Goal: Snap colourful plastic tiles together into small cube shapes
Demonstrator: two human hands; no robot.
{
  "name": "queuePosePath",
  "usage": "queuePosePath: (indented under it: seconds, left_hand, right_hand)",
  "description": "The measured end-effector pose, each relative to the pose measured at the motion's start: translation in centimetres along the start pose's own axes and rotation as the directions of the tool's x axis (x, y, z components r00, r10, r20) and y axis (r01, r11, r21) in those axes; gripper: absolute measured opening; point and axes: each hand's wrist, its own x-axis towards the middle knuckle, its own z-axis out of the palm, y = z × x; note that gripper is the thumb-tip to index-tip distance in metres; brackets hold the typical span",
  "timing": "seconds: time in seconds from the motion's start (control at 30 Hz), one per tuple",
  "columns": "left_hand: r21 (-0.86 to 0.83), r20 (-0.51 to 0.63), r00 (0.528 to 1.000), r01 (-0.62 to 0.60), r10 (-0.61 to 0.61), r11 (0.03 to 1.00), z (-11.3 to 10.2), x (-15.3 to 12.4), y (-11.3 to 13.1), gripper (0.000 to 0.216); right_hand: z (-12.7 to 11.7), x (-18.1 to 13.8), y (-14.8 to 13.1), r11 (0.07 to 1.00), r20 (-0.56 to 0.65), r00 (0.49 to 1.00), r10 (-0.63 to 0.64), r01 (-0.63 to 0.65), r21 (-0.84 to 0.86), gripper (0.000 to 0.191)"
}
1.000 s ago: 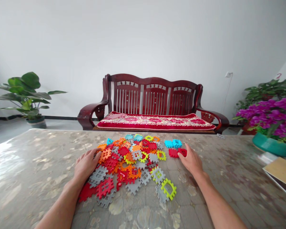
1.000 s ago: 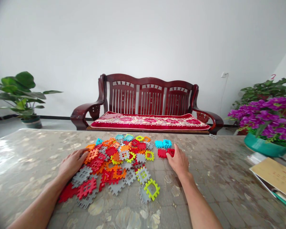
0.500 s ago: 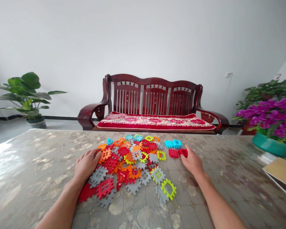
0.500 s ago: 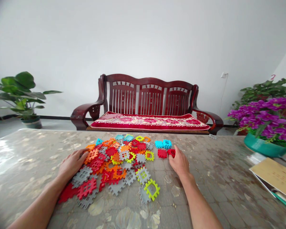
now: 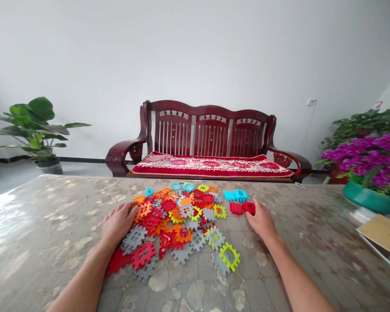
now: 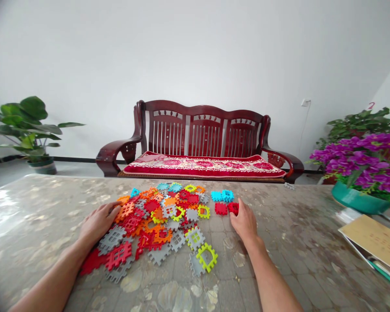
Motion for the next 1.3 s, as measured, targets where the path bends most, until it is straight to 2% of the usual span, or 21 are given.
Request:
queuePosePath:
  seconds: [0.23,0.47,0.73,0.9,1.3]
  left_hand:
    - [-0.013,-0.032,0.999,-0.014,0.014,1.0,0.1,-0.1,0.0,0.048]
    - [-0.018,-0.016,1.0,-0.008,0.007,1.0,0.0,-0.1,0.1,0.049]
    - [-0.018,-0.026,1.0,-0.008,0.008,1.0,0.2,0.0,-0.1,0.048]
    - [-0.016,-0.018,1.0,-0.008,0.008,1.0,0.1,0.0,-0.1,0.049]
    - [-0.007,-0.017,1.0,0.003,-0.003,1.0,0.0,-0.1,0.1,0.05]
  right_hand:
    - [-0.1,-0.2,-0.1,1.0,0.006,1.0,-0.003,0.003,0.012,0.058]
    - [0.5,-0.2,0.4,0.996,-0.001,1.0,-0.011,0.011,0.09,0.058]
    - [1.0,-0.1,0.5,0.987,-0.054,0.998,-0.024,0.032,0.157,0.064]
    - [1.1,-0.1,0.5,0.987,-0.044,0.999,-0.032,0.038,0.156,0.059]
    - [1.3,-0.2,0.8,0.985,-0.014,1.0,-0.014,0.016,0.172,0.06]
